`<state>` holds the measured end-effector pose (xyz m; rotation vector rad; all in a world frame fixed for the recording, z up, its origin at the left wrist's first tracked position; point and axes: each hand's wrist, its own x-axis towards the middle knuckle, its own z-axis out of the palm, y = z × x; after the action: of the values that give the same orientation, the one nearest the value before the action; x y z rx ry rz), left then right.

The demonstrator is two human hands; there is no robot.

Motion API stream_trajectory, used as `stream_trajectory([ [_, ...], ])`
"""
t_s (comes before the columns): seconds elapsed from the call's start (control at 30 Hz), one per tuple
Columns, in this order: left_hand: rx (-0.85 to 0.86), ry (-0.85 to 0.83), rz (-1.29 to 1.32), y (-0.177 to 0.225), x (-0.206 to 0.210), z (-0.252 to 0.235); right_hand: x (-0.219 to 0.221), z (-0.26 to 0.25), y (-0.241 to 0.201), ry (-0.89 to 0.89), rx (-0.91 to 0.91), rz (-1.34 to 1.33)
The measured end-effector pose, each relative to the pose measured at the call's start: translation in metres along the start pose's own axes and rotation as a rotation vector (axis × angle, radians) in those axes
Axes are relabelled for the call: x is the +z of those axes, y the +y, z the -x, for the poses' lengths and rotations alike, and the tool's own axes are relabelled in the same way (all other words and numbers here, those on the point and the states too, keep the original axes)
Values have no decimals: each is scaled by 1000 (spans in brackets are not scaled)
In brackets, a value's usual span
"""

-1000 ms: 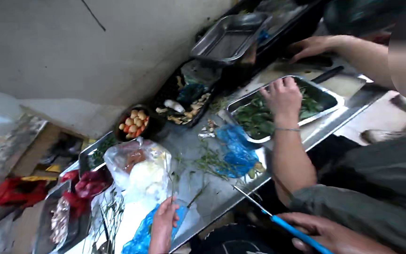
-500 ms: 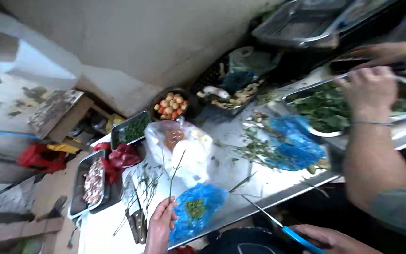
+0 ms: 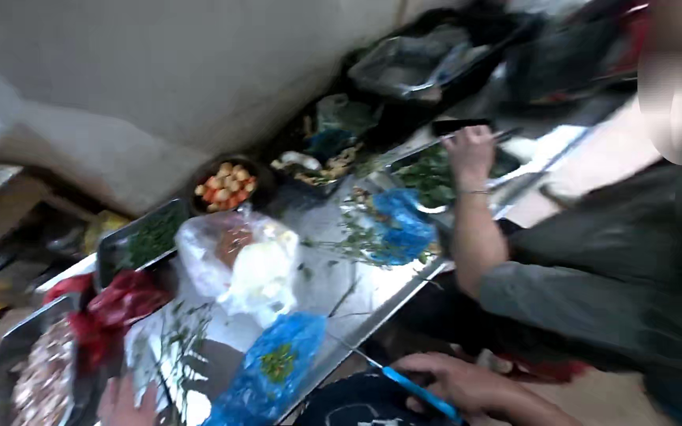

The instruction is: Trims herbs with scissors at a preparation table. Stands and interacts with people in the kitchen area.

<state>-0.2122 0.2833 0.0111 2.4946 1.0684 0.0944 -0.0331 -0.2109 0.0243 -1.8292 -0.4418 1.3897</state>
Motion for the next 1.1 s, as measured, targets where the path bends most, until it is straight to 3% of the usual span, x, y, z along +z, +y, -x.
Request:
stream_trajectory([
  [0.17, 375, -37, 26, 112, 12, 13, -22, 18, 16, 32, 90, -122],
  [0.3, 595, -192, 90, 209, 67, 31, -41, 38, 38, 58, 114, -193],
  [0.43, 581, -570, -113, 303, 122, 28, -59, 53, 64, 94, 147, -242],
  [0.53, 455, -686, -230, 349, 167, 15, -70, 64, 80, 117, 120, -275],
  [0.67, 275, -727, -285, 370, 210, 0, -81, 73, 91, 133, 126, -263],
  [0.8, 169, -742, -215, 371, 213, -4, -87, 75, 99, 131, 126, -273],
  [1.1, -8, -683, 344, 317, 126, 9, -91, 58, 81, 99, 140, -279],
])
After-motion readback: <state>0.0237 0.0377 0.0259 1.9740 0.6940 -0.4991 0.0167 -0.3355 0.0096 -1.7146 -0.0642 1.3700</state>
